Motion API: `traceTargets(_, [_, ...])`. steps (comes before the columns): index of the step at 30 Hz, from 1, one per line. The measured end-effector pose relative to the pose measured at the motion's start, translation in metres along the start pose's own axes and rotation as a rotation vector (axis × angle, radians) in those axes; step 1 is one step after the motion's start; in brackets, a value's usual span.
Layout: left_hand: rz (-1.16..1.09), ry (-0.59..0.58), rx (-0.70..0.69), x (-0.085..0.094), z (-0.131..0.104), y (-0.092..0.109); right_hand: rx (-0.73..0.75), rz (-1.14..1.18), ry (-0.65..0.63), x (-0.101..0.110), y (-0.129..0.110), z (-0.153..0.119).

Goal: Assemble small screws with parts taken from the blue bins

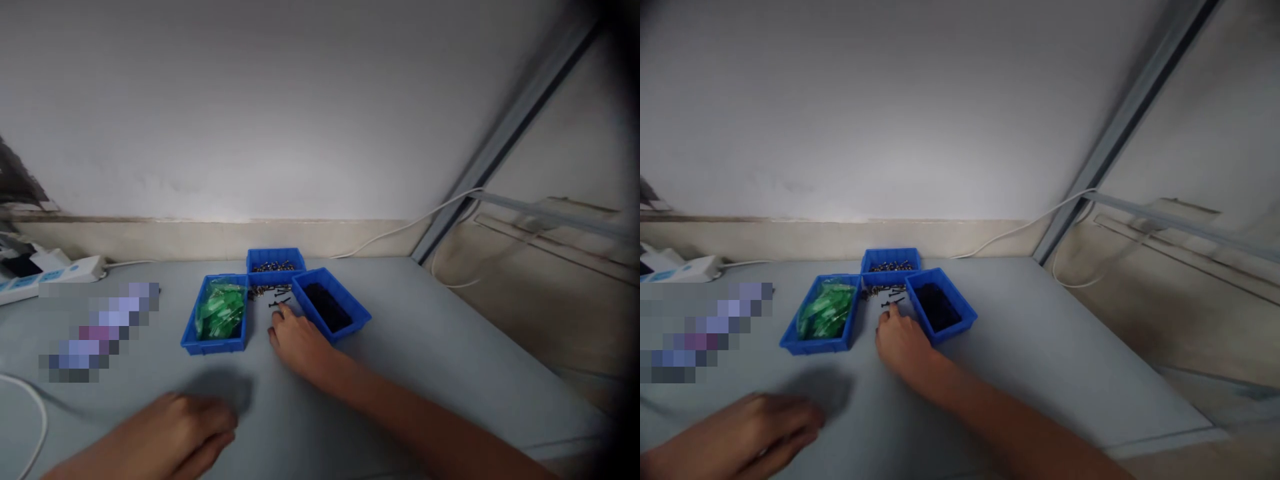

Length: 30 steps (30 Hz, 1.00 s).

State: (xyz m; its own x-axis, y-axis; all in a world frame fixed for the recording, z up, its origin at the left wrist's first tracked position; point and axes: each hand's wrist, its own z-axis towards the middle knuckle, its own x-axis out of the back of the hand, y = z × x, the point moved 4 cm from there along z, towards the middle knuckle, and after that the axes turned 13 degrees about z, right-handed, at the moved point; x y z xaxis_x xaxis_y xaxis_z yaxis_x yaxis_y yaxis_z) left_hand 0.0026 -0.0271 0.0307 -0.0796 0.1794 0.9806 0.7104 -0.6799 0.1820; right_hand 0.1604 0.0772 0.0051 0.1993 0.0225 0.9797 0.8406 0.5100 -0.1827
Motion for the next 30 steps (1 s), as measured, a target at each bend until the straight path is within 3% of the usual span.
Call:
traceTargets(4, [0.130, -0.019, -0.076, 0.017, 0.043, 0.005, 0.003, 0.005, 0.003, 0.002, -0.002, 0.000])
traceTargets(10, [0.361, 0.031, -0.104, 0.001, 0.068, -0.007, 0.061, -0.022, 0.010, 0.007, -0.002, -0.008])
traceTargets(16, [0.314, 0.053, -0.154, -0.016, 0.067, -0.003, -0.003, -0.076, 0.012, 0.001, 0.006, -0.009])
traceTargets(23, [0.235, 0.026, -0.137, -0.013, 0.060, -0.007, 0.139, 0.035, 0.069, -0.010, 0.005, -0.013])
traceTargets(30, [0.250, 0.021, -0.150, -0.015, 0.056, -0.004, 0.191, 0.097, 0.068, -0.009, 0.007, -0.011])
